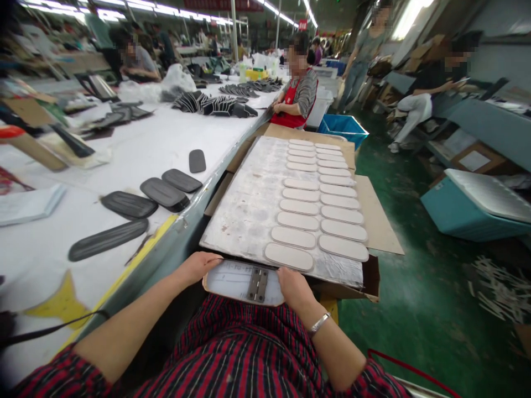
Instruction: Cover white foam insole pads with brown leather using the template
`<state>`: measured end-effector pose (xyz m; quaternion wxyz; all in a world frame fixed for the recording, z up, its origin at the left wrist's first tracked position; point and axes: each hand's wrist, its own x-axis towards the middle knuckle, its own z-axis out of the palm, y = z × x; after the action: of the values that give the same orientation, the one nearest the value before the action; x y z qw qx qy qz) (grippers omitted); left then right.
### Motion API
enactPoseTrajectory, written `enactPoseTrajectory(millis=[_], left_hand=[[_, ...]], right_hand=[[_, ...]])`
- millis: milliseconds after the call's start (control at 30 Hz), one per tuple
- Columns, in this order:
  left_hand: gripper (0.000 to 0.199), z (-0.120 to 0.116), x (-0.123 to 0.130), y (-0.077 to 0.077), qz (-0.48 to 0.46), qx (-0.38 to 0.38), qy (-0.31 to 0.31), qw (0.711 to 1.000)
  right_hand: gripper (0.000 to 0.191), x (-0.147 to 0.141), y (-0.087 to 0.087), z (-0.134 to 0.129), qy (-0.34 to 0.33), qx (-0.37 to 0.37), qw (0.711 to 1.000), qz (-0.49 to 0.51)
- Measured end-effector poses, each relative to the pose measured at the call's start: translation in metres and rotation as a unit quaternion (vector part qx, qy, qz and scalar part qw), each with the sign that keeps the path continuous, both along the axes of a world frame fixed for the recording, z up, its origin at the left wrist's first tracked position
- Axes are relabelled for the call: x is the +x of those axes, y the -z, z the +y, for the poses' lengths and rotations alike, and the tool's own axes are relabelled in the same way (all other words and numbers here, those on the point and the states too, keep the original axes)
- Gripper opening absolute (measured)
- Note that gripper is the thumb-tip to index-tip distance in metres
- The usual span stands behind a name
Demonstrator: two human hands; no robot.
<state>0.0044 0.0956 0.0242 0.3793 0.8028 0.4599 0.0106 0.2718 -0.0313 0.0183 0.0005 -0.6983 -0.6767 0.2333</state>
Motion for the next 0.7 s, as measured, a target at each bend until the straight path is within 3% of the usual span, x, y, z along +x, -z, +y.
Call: enactPoseTrajectory(millis=[200, 400, 467, 600, 700], left_hand=[[0.029, -0.019, -0.024, -0.011, 0.018, -0.057, -0.082, 0.995], [0.028, -0.031, -0.023, -0.001, 0.001, -0.128, -0.165, 0.978], [0.028, -0.032, -0.022, 0.003, -0.01, -0.153, -0.191, 0.969], [0.03, -0.038, -0.02, 0.003, -0.029, -0.174, -0.22, 0.959], [0.036, -0.043, -0.017, -0.003, -0.019, -0.152, -0.206, 0.967]], right_hand=[[0.04, 0.006, -0.014, -0.024, 0.091, -0.055, 0.994, 0.03], [0.031, 0.004, -0.008, -0.036, 0.137, -0.089, 0.985, 0.064], [0.033, 0.003, -0.004, -0.04, 0.18, -0.111, 0.969, 0.125], [0.042, 0.002, -0.001, -0.047, 0.272, -0.166, 0.909, 0.269], [0.035, 0.001, -0.005, -0.049, 0.259, -0.12, 0.932, 0.223]])
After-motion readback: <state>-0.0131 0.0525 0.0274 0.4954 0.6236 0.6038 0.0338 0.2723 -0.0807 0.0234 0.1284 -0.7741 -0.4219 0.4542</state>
